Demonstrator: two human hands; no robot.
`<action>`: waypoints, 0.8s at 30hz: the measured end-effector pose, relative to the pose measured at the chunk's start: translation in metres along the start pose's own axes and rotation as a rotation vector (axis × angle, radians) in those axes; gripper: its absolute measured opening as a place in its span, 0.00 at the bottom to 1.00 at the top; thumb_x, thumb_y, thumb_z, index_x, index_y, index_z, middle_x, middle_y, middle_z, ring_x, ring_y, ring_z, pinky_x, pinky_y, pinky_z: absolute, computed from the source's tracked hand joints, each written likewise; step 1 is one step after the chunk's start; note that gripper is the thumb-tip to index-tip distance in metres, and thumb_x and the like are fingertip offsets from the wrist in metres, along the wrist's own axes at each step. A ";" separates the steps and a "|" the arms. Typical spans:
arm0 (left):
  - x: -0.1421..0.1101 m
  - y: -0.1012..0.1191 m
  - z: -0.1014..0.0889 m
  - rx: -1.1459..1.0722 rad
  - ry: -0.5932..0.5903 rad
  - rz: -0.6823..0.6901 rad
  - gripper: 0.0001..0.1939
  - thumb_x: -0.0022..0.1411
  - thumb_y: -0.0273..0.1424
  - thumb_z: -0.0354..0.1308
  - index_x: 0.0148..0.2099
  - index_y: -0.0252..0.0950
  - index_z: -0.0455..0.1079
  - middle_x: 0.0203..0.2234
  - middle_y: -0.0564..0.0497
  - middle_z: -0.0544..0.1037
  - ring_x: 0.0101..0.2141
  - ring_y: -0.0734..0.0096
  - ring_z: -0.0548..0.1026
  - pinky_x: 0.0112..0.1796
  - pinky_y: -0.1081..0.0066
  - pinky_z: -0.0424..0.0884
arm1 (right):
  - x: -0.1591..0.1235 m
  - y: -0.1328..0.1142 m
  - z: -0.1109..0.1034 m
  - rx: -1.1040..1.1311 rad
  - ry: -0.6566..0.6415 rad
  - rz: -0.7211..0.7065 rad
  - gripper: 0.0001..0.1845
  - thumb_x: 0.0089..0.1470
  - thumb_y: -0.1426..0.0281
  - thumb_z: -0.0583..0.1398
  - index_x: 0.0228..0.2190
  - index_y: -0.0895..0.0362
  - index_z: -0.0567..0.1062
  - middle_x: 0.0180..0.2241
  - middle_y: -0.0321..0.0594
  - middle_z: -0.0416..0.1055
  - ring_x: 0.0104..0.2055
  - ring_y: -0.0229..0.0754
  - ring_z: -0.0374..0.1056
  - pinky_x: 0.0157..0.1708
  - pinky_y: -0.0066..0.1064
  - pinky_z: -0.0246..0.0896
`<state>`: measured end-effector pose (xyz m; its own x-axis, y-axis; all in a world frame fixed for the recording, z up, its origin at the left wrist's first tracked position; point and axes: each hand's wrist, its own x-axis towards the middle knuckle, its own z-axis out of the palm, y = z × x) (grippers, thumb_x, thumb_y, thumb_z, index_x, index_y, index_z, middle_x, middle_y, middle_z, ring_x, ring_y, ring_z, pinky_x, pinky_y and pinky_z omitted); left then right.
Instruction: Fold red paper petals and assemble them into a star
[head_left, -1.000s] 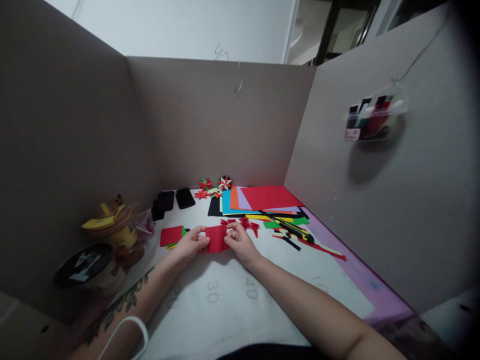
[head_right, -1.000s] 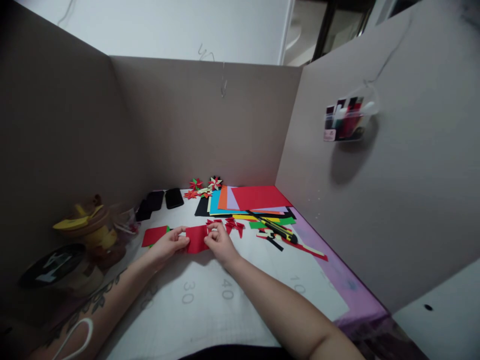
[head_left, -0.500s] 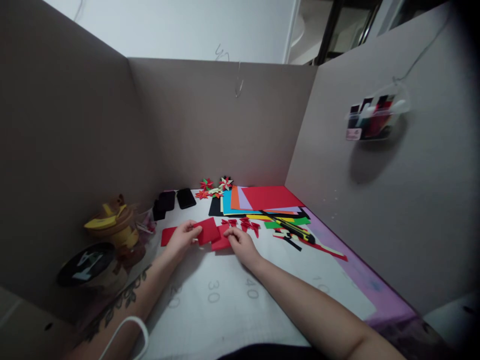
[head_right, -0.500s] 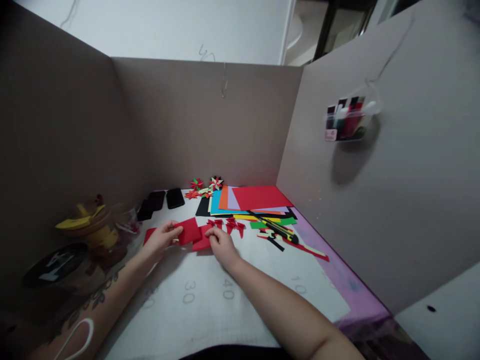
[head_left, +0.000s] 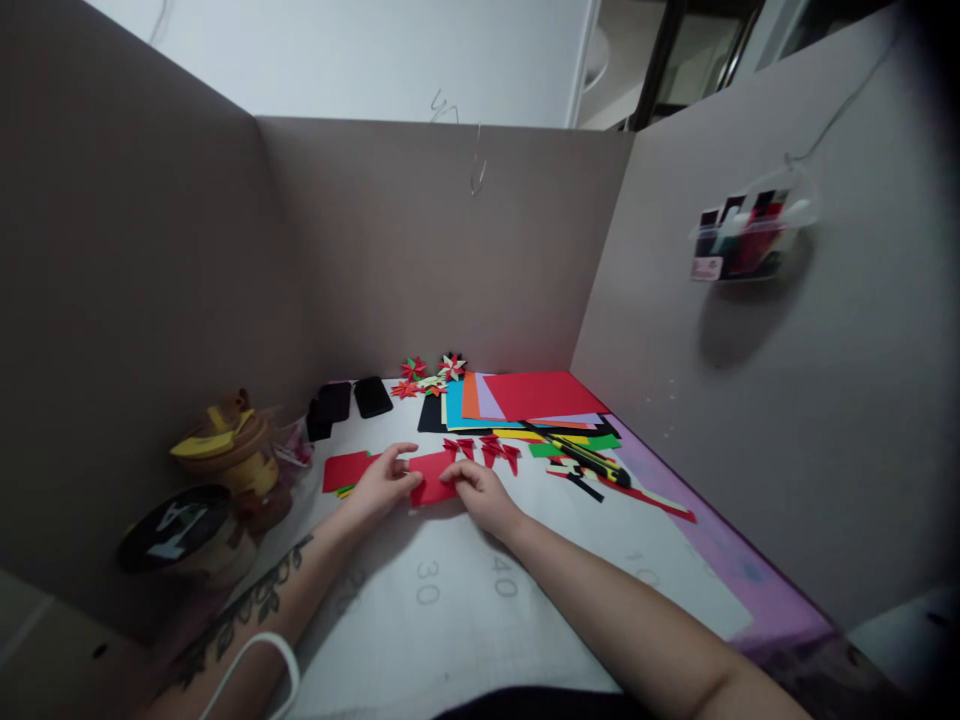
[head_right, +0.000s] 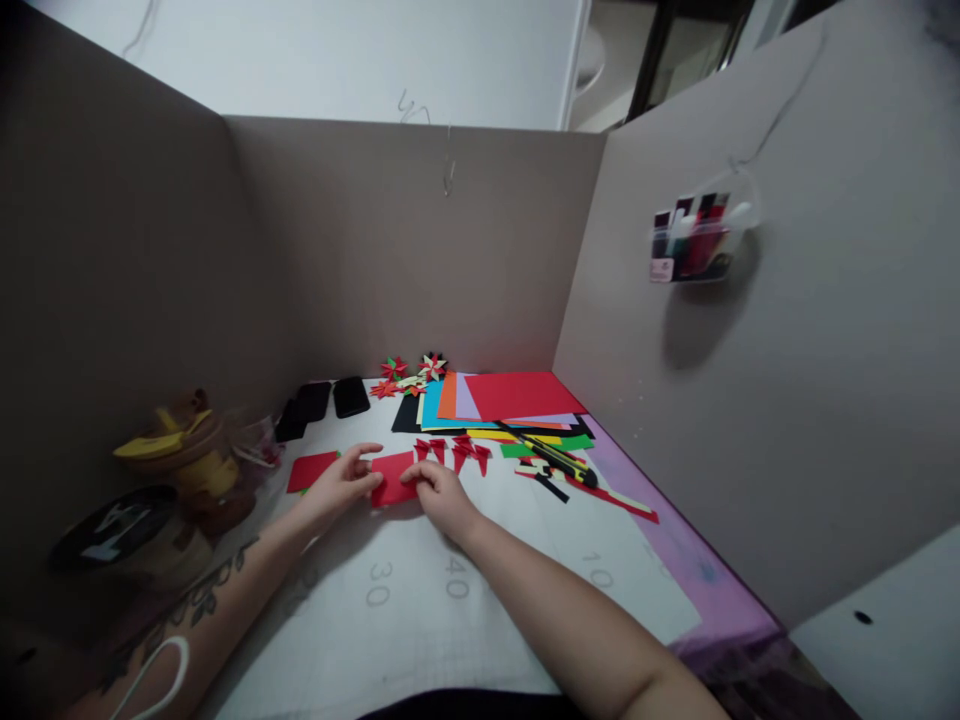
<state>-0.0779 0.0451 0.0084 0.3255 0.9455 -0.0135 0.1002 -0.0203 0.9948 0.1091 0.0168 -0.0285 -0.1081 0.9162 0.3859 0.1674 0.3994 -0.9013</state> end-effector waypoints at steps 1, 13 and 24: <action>-0.002 -0.001 0.004 -0.002 0.000 0.003 0.27 0.47 0.35 0.62 0.50 0.35 0.61 0.22 0.56 0.68 0.22 0.76 0.68 0.23 0.77 0.61 | -0.001 -0.001 0.000 0.002 -0.014 -0.007 0.16 0.44 0.79 0.49 0.29 0.55 0.74 0.31 0.36 0.72 0.36 0.39 0.67 0.40 0.32 0.60; -0.004 -0.001 0.008 -0.023 -0.035 -0.081 0.16 0.47 0.36 0.61 0.35 0.33 0.62 0.22 0.50 0.75 0.22 0.74 0.70 0.24 0.77 0.61 | 0.004 -0.001 0.000 0.226 0.076 0.036 0.06 0.45 0.67 0.61 0.23 0.56 0.70 0.28 0.36 0.68 0.30 0.38 0.62 0.32 0.29 0.57; -0.011 0.011 0.016 0.084 -0.005 0.144 0.12 0.51 0.38 0.58 0.33 0.35 0.66 0.25 0.52 0.72 0.26 0.73 0.69 0.28 0.75 0.63 | 0.005 0.004 0.003 0.349 0.251 0.207 0.09 0.38 0.69 0.63 0.17 0.58 0.69 0.17 0.31 0.63 0.22 0.34 0.56 0.25 0.27 0.52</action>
<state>-0.0654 0.0297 0.0179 0.3468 0.9292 0.1276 0.1307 -0.1826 0.9745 0.1062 0.0227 -0.0310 0.1404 0.9721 0.1881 -0.1837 0.2123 -0.9598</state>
